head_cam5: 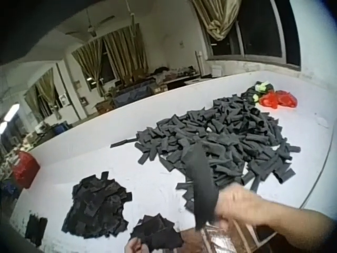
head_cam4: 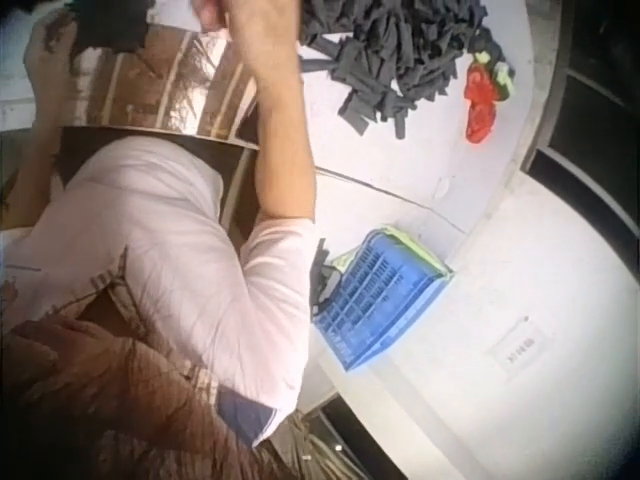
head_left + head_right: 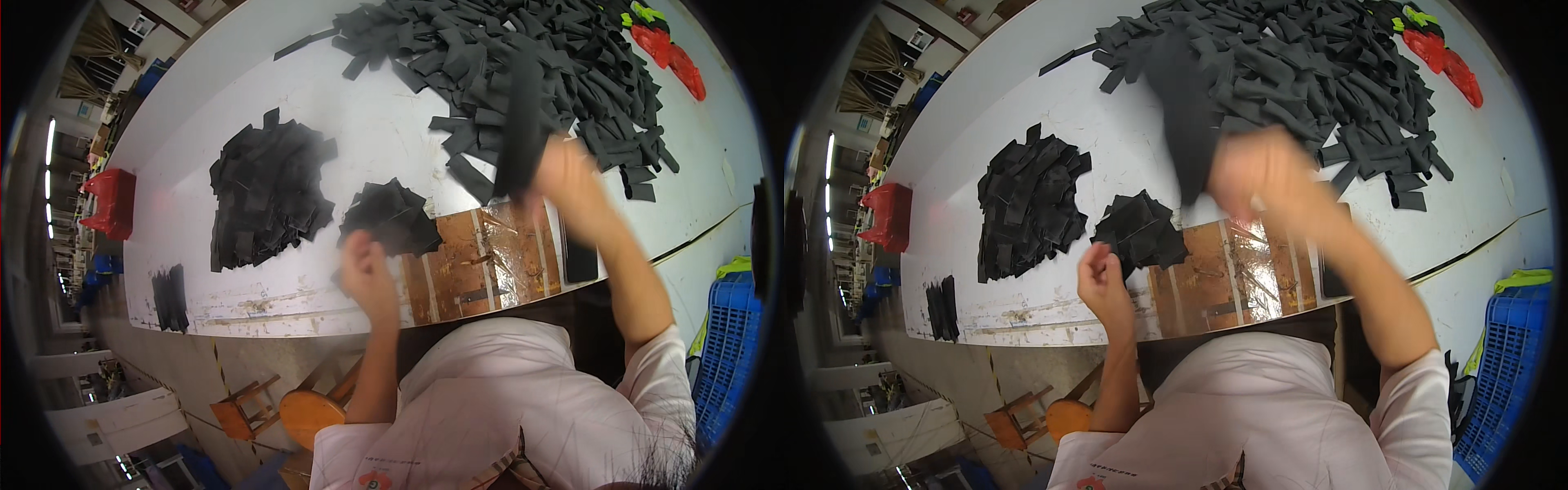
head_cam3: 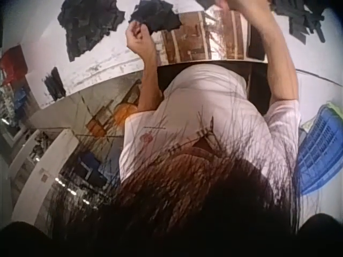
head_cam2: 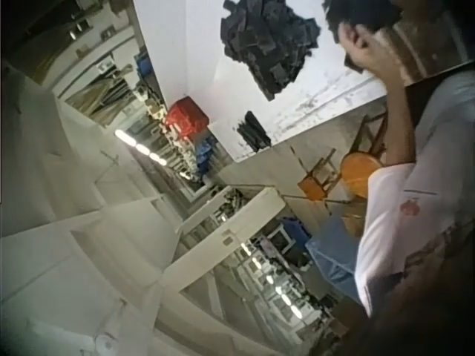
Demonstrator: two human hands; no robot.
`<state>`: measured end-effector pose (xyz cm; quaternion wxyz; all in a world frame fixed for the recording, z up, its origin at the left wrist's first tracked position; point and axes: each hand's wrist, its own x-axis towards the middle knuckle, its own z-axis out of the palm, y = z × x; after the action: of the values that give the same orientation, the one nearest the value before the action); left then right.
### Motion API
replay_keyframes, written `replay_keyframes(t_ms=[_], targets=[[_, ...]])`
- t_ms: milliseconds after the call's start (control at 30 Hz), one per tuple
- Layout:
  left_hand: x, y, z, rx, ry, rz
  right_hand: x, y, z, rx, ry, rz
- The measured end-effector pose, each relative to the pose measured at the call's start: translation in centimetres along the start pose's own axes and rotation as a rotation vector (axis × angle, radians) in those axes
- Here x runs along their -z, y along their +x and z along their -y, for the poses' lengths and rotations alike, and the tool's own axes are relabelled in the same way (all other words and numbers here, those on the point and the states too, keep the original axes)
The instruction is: Assembling foam padding components at a workbench in a factory production area.
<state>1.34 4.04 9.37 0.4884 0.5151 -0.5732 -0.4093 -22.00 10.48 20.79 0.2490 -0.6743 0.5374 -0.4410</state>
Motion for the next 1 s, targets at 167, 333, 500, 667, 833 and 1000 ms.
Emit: replay_keyframes(t_ms=[167, 333, 500, 667, 833, 1000], targets=[[2.7, 4.3, 9.1, -0.156, 0.895, -0.039, 4.6, 1.6, -5.9, -0.554, -0.089, -0.654], [4.4, 4.6, 8.6, -0.2, 0.403, -0.175, -5.0, -6.3, 1.5, -0.404, 0.083, -0.173], [3.9, 1.3, -0.5, 0.615, -0.95, 0.186, -12.0, -6.5, 2.8, -0.509, 0.238, 0.219], [2.3, -3.7, -1.0, 0.898, -1.271, 0.233, -17.3, -5.5, 0.4, -0.431, 0.495, -0.317], [2.4, -4.3, -1.2, 0.823, -1.251, 0.286, -15.8, -5.5, 1.2, -0.462, 0.587, -0.378], [1.6, -5.5, -0.7, 1.033, -1.37, 0.513, -16.2, -6.5, 0.9, -0.291, 0.343, -0.434]])
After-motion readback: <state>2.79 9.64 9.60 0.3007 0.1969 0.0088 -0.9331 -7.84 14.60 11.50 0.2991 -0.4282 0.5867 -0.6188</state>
